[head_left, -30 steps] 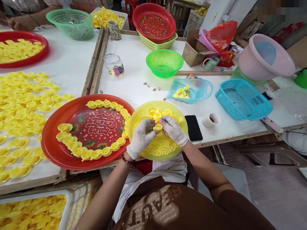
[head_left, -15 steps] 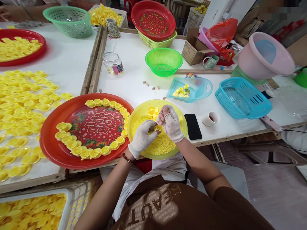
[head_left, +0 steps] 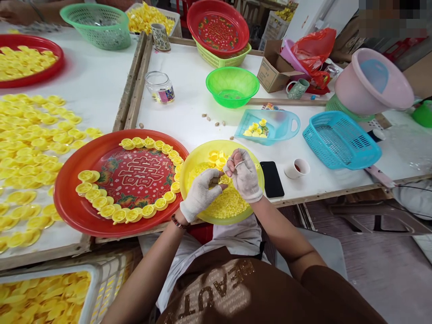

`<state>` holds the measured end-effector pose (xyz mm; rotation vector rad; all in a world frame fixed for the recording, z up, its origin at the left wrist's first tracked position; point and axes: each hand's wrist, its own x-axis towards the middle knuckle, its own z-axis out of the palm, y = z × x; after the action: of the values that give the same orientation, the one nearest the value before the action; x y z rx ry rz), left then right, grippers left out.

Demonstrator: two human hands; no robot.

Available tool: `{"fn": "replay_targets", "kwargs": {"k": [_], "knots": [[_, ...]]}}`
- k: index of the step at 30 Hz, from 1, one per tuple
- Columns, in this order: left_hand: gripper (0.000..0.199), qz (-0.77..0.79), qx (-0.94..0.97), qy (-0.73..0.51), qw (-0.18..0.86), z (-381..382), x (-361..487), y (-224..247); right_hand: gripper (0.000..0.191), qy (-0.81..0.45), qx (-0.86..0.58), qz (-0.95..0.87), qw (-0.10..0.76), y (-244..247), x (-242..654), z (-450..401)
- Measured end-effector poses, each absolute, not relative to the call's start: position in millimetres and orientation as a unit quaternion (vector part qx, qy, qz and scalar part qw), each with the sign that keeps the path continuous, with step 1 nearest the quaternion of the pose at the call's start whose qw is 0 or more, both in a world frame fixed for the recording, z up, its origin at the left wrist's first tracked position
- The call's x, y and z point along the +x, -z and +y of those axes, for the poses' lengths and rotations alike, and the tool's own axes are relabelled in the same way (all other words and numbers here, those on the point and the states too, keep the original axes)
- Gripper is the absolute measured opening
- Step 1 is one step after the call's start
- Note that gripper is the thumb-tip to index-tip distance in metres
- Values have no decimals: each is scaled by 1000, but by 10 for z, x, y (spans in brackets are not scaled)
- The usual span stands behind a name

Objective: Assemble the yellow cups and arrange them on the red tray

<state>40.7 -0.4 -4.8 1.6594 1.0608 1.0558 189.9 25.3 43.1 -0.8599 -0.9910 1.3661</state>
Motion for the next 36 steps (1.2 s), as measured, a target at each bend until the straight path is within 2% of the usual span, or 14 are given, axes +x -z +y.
{"fn": "replay_targets", "kwargs": {"k": [2,5,8,10,13,15,20,25,28,34,36], "knots": [[31,431,672,-430,422,-15,406,36,36,-581,-371,-421,590,-444,1966,265],[29,449,708,-440,321,-41,416,-11,30,-551,-390,-458,578,-434,2111,241],[27,470,731,-446,215,-69,434,-42,22,-510,-441,-560,481,-384,2226,172],[26,470,739,-444,189,-79,442,-41,18,-479,-463,-625,407,-346,2248,130],[25,463,746,-442,185,-78,438,-32,29,-463,-475,-663,348,-306,2230,115],[23,464,742,-443,195,-72,427,-37,26,-507,-463,-649,328,-286,2237,140],[22,471,713,-457,247,-52,404,-69,18,-621,-416,-559,358,-242,2379,196],[27,473,700,-463,269,-43,408,-71,17,-546,-445,-600,378,-272,2353,143],[27,471,704,-458,269,-42,409,-64,24,-498,-457,-640,364,-290,2274,135],[25,482,693,-466,264,-88,432,-79,21,-560,-417,-632,336,-248,2347,139],[27,487,693,-471,248,-112,396,-113,20,-545,-437,-638,324,-231,2388,104]]}}
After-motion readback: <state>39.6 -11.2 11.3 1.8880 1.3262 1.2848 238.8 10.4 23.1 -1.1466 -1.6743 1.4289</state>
